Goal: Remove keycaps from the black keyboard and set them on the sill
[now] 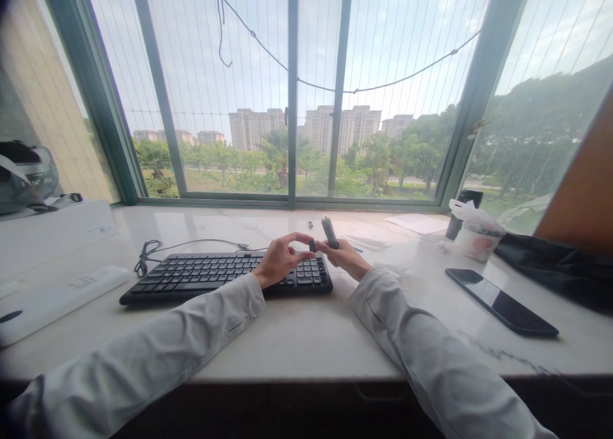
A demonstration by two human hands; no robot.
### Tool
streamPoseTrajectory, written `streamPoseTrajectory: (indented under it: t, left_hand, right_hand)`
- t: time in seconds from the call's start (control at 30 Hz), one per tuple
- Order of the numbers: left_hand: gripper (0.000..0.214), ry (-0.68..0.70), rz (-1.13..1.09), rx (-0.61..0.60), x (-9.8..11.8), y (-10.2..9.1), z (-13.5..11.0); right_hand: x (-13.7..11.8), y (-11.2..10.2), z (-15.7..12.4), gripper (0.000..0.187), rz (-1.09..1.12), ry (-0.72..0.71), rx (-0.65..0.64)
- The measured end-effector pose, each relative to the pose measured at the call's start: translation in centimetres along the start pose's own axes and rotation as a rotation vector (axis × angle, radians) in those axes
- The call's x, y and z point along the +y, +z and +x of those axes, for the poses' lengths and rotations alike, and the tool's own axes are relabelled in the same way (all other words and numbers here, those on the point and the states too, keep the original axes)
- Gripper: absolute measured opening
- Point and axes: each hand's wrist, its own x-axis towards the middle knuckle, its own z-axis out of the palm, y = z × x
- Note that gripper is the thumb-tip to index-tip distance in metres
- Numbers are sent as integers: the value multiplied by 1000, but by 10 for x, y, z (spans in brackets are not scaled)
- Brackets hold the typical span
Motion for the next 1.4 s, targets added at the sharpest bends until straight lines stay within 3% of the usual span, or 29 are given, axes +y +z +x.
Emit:
streamPoseTrajectory:
  t: [0.17,0.37,0.77,0.87,0.97,1.07,1.2,1.33,1.4]
  left_hand:
    - [39,62,214,58,-1,0,-3]
    - [33,87,468,16,5,-2,-8]
    - [30,183,619,-39,4,-7,-7]
    - [29,142,641,-22,4,-10,-5]
    - [28,38,686,8,2,-15,0]
    - [28,-76,772,-12,-3,-25,11]
    - [25,-162,830,-144,-18,-32,40]
    - [20,-197,877,-251,-43,-19,79]
    - [19,-197,878,-238,-57,-6,98]
  right_hand:
    - [-1,0,0,53,-66,18,16]
    - [-4,0,1,55,-212,-35,44]
    - [-5,0,3,54,-283,-54,157]
    - [-3,-5,4,44,-374,-52,248]
    - [-1,-12,2,33,-604,12,345]
    - [-2,-16,-2,28,-824,104,373]
    - [-3,-19,-3,35,-940,235,400]
    - [0,-21,0,39,-961,307,429]
    - [2,-24,0,38,-969,327,442]
